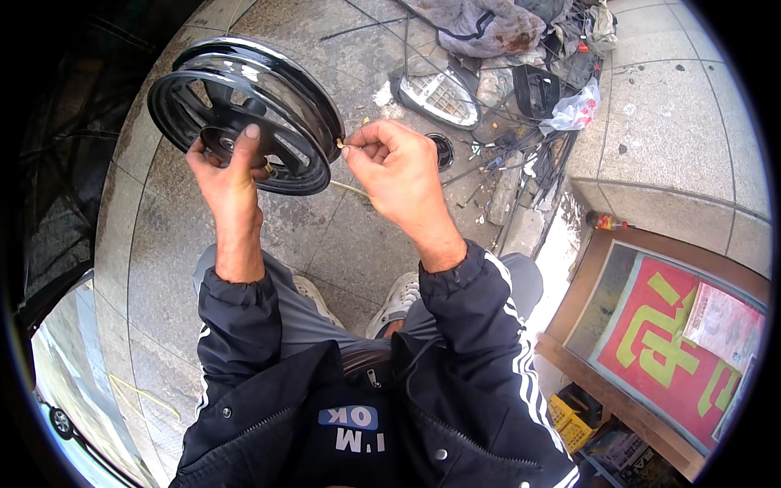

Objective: The person holds a black circular car part, likely a wheel hub or trim, and uses a small brush to apply black paint to its edges and surfaces. They repeatedly dip the brush into a small container of paint and carefully coat the object while rotating it in their hands.

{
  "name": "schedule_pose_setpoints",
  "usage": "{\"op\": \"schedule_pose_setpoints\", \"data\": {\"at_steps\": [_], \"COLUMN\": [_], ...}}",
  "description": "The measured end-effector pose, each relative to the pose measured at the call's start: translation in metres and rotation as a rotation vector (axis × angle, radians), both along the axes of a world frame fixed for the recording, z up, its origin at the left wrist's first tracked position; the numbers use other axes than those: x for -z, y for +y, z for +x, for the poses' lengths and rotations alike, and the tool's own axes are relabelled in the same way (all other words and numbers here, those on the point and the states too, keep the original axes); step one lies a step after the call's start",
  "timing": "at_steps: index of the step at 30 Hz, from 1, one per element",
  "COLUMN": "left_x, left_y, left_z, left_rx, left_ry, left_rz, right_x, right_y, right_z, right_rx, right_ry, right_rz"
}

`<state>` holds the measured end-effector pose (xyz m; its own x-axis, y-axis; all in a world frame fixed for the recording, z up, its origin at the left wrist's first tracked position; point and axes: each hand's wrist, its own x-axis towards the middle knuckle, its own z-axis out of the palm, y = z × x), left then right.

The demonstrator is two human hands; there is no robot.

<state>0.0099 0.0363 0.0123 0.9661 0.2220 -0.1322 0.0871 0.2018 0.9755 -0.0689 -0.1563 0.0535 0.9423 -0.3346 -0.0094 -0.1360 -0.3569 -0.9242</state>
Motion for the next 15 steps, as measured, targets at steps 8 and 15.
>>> {"op": "schedule_pose_setpoints", "data": {"at_steps": [8, 15], "left_x": [-0.007, -0.003], "left_y": [0.004, 0.005], "left_z": [-0.005, -0.005], "left_rx": [-0.002, 0.002], "left_ry": [0.046, 0.035], "left_rz": [0.006, 0.011], "right_x": [0.01, 0.021], "right_y": [0.007, 0.01], "right_z": [-0.006, -0.009], "right_rx": [0.011, 0.02], "right_ry": [0.061, 0.122], "right_rz": [0.021, 0.036]}}
